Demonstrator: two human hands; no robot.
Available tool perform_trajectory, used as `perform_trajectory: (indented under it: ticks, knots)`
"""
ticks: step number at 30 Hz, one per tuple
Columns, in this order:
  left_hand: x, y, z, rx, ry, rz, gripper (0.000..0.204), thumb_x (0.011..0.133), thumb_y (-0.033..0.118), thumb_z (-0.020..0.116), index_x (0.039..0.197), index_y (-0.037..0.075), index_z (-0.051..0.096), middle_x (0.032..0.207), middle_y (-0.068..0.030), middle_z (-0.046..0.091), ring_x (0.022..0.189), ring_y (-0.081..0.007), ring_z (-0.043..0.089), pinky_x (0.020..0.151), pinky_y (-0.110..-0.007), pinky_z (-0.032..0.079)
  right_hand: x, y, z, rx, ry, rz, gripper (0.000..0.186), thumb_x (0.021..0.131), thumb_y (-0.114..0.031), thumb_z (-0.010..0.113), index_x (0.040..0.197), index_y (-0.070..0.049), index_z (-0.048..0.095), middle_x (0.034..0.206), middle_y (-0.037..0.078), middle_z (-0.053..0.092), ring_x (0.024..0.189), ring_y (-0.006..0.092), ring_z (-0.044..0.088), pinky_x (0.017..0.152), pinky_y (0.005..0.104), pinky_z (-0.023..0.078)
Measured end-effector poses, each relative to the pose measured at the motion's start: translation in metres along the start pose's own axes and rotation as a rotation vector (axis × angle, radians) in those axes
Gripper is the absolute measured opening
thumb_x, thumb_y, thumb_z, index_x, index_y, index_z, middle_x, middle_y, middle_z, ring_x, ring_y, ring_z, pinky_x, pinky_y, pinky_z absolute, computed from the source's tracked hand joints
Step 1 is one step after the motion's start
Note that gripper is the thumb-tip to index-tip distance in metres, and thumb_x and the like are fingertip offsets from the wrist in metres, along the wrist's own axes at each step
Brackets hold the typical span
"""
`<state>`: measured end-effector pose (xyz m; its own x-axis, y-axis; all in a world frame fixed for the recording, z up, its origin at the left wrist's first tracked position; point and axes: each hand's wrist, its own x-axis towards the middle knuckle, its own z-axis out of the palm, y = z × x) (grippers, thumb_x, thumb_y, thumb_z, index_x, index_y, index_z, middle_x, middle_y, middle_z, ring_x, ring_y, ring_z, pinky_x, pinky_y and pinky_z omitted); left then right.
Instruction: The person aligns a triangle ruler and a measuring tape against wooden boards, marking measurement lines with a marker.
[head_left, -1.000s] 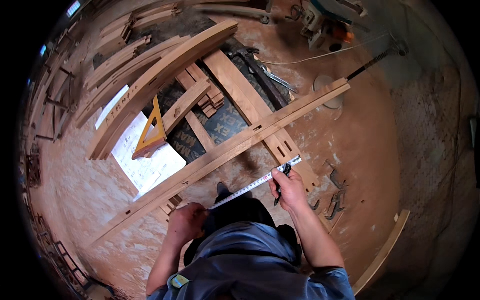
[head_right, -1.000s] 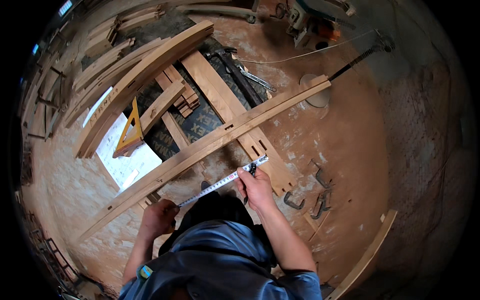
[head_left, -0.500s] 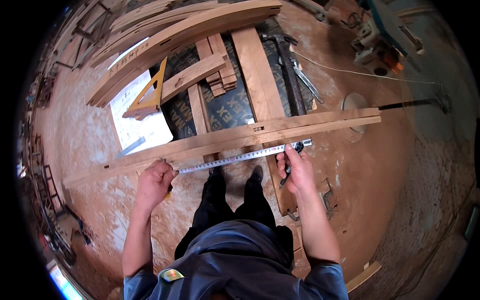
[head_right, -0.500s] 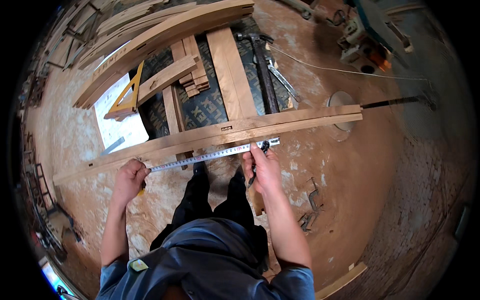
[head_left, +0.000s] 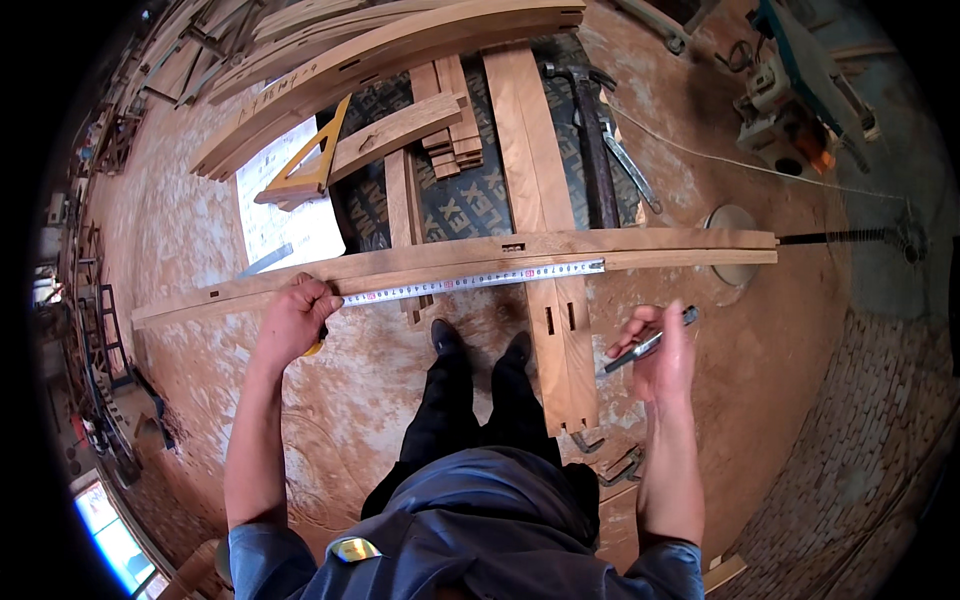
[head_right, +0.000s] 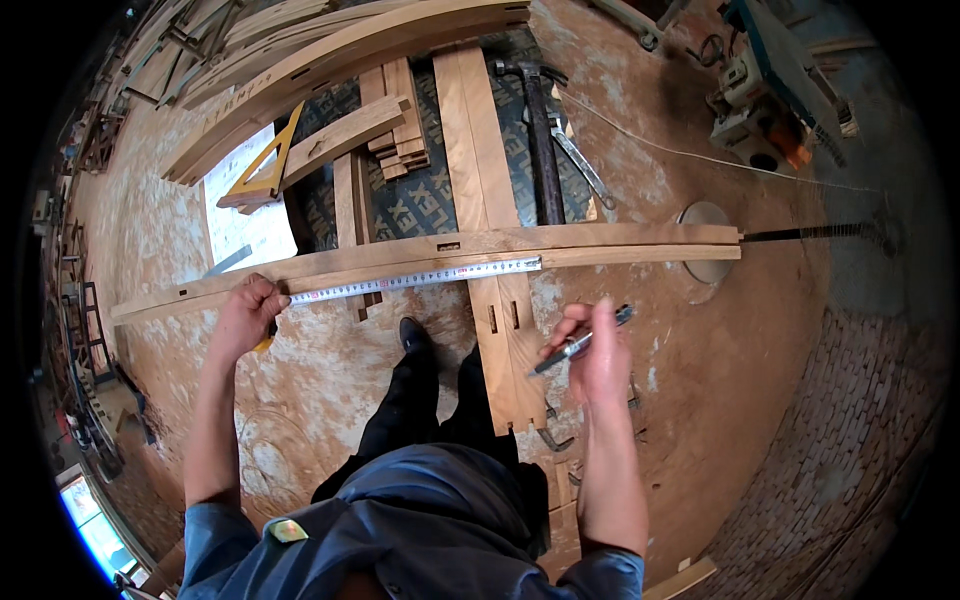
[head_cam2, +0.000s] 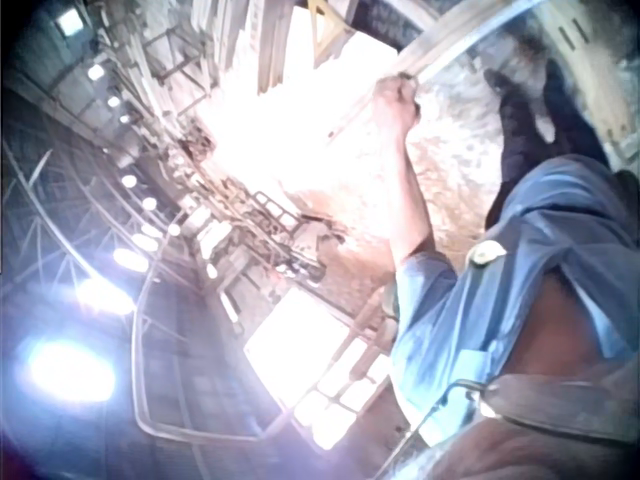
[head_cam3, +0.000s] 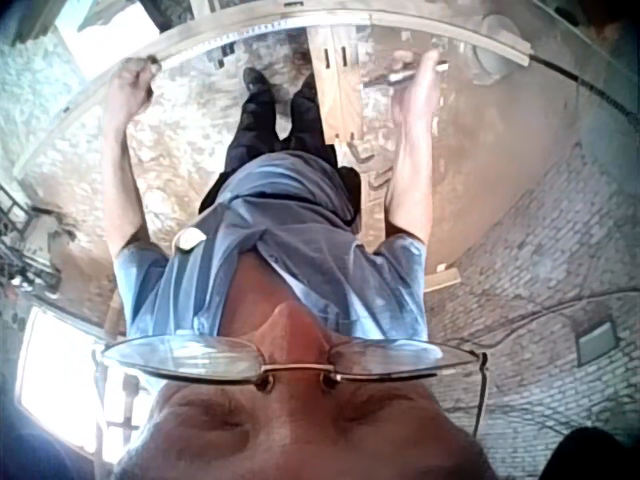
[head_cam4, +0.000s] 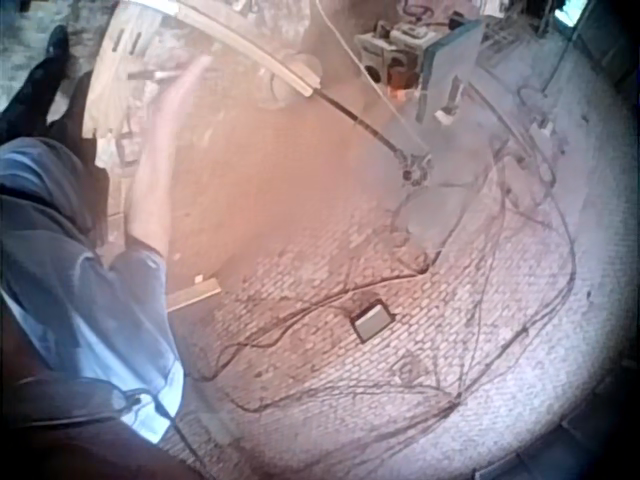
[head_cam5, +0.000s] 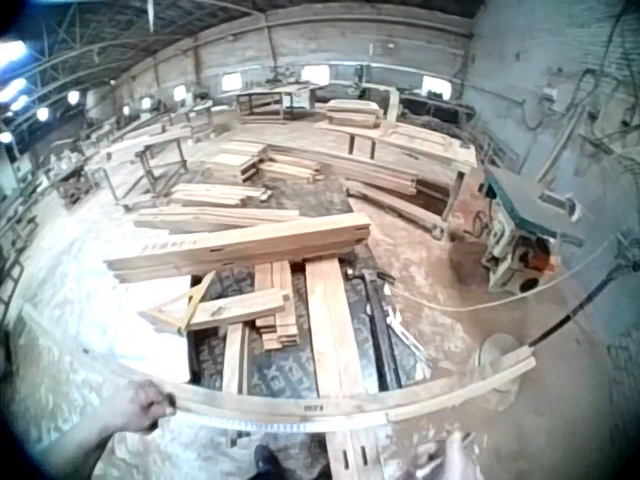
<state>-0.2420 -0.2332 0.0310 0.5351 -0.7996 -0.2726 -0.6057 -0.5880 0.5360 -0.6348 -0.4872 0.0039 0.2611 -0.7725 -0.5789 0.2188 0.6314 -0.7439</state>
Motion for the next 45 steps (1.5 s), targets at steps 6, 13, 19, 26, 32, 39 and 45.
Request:
perform_trajectory:
  ticks: [6, 13, 19, 26, 32, 39, 45]
  knots:
    - [0.004, 0.007, 0.000, 0.062, 0.014, -0.032, 0.021, 0.090, 0.018, 0.076, 0.086, 0.000, 0.067, 0.082, -0.0136, 0.060, 0.078, -0.0316, 0.061, 0.071, -0.042, 0.050, 0.007, -0.026, 0.015, 0.033, -0.186, -0.145, 0.049, 0.109, -0.048, 0.045, 0.107, -0.001, 0.059, 0.074, 0.008, 0.059, 0.058, 0.0198, 0.058, 0.058, 0.0378, 0.057]
    - [0.004, 0.016, 0.007, 0.095, 0.037, 0.003, 0.020, 0.090, 0.015, 0.076, 0.084, -0.001, 0.063, 0.082, -0.0116, 0.055, 0.076, -0.0283, 0.058, 0.071, -0.040, 0.048, 0.024, -0.011, 0.047, -0.066, -0.222, -0.309, 0.011, 0.098, -0.003, 0.066, 0.104, -0.002, 0.057, 0.087, 0.006, 0.063, 0.075, 0.0136, 0.066, 0.069, 0.0349, 0.063]
    - [0.007, 0.018, 0.011, 0.105, 0.062, 0.011, 0.020, 0.090, 0.016, 0.076, 0.086, 0.000, 0.066, 0.085, -0.0125, 0.057, 0.078, -0.0302, 0.059, 0.072, -0.041, 0.048, 0.045, -0.001, 0.065, -0.187, -0.251, -0.243, 0.017, 0.101, -0.013, 0.065, 0.110, 0.001, 0.061, 0.082, 0.008, 0.067, 0.074, 0.0168, 0.067, 0.074, 0.0348, 0.061]
    - [0.007, 0.020, 0.011, 0.156, 0.080, -0.003, 0.019, 0.088, 0.018, 0.078, 0.087, 0.001, 0.068, 0.087, -0.0128, 0.060, 0.081, -0.0320, 0.062, 0.073, -0.042, 0.049, 0.059, 0.007, 0.080, -0.317, -0.325, -0.197, 0.021, 0.101, -0.014, 0.066, 0.114, 0.001, 0.063, 0.090, 0.009, 0.070, 0.082, 0.0172, 0.069, 0.080, 0.0327, 0.059]
    - [0.008, 0.021, 0.011, 0.187, 0.073, -0.017, 0.020, 0.089, 0.021, 0.076, 0.088, 0.002, 0.073, 0.089, -0.0154, 0.064, 0.085, -0.0359, 0.064, 0.075, -0.045, 0.052, 0.063, 0.010, 0.083, -0.351, -0.322, -0.168, 0.017, 0.100, -0.013, 0.067, 0.110, 0.000, 0.063, 0.090, 0.007, 0.069, 0.084, 0.0148, 0.068, 0.081, 0.0305, 0.057]
    - [0.009, 0.020, 0.012, 0.175, 0.084, -0.002, 0.019, 0.088, 0.021, 0.077, 0.088, 0.002, 0.073, 0.089, -0.0143, 0.064, 0.085, -0.0344, 0.064, 0.075, -0.044, 0.052, 0.066, 0.012, 0.079, -0.407, -0.339, -0.179, 0.015, 0.100, -0.013, 0.066, 0.109, -0.001, 0.064, 0.089, 0.006, 0.069, 0.083, 0.0141, 0.067, 0.080, 0.0297, 0.055]
    - [0.010, 0.015, 0.012, 0.183, 0.087, 0.017, 0.019, 0.087, 0.020, 0.078, 0.088, 0.002, 0.073, 0.088, -0.0143, 0.064, 0.086, -0.0340, 0.063, 0.076, -0.043, 0.052, 0.065, 0.013, 0.078, -0.381, -0.340, -0.179, 0.015, 0.100, -0.013, 0.065, 0.108, 0.000, 0.063, 0.090, 0.007, 0.070, 0.085, 0.0141, 0.067, 0.081, 0.0301, 0.055]
